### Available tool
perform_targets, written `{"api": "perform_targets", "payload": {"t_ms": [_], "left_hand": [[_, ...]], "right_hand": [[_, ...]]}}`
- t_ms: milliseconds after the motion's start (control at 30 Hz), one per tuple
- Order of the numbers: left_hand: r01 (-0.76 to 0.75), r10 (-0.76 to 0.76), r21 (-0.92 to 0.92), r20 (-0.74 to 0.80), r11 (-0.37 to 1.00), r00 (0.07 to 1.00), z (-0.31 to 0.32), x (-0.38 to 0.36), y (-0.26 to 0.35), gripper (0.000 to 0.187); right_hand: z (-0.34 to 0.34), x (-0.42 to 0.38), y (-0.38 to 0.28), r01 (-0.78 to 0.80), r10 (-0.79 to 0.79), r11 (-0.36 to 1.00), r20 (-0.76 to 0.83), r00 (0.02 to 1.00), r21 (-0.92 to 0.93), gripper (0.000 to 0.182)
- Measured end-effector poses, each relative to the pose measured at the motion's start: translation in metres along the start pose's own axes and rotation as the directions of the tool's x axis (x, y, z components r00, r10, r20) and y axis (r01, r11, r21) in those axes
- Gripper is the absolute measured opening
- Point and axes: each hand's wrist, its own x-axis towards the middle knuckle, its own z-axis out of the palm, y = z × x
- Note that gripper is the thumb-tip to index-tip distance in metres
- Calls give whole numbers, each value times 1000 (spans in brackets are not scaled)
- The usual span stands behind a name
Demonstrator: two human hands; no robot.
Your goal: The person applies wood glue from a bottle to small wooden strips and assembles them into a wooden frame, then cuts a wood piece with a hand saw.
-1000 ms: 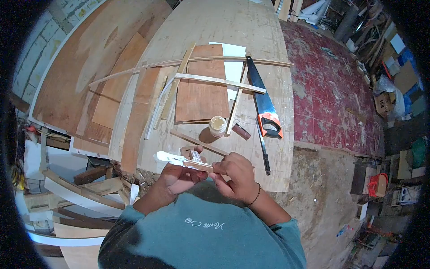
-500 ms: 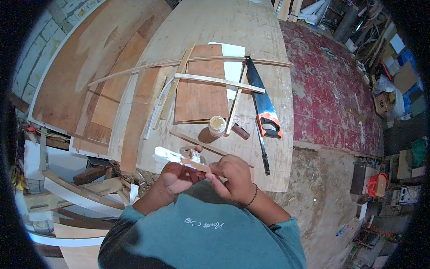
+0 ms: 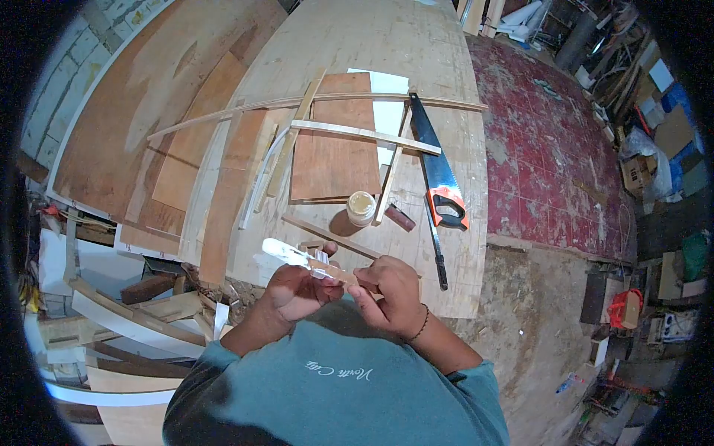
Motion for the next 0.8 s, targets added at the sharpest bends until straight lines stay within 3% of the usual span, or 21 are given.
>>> {"api": "perform_targets", "payload": {"t_ms": [200, 333, 467, 533, 700, 733, 800], "left_hand": [[48, -51, -75, -41, 996, 998, -8, 3, -1, 48], [30, -35, -126, -38, 992, 999, -11, 5, -3, 44], [27, -30, -36, -87, 999, 996, -5, 2, -1, 45], [15, -15, 4, 24, 1000, 1000, -3, 0, -2, 46], [-4, 9, 74, -58, 997, 998, 3, 2, -2, 46], [-4, 8, 74, -58, 997, 998, 3, 1, -1, 46], [60, -55, 13, -237, 998, 970, 2, -1, 1, 45]], "right_hand": [[7, 3, 2, 131, -132, 991, 42, 990, 21, 20], [1, 2, -3, 93, -94, 996, 84, 992, 10, 21], [0, 4, 0, 135, -133, 991, 43, 990, -25, 24], [1, 4, 2, 164, -163, 985, 27, 986, -59, 25], [1, 0, -2, 24, -29, 997, -75, 997, -76, 26], [0, 2, -2, 23, -29, 997, -75, 997, -75, 26], [-3, 6, -3, 153, -152, 987, 36, 988, -48, 25]]}}
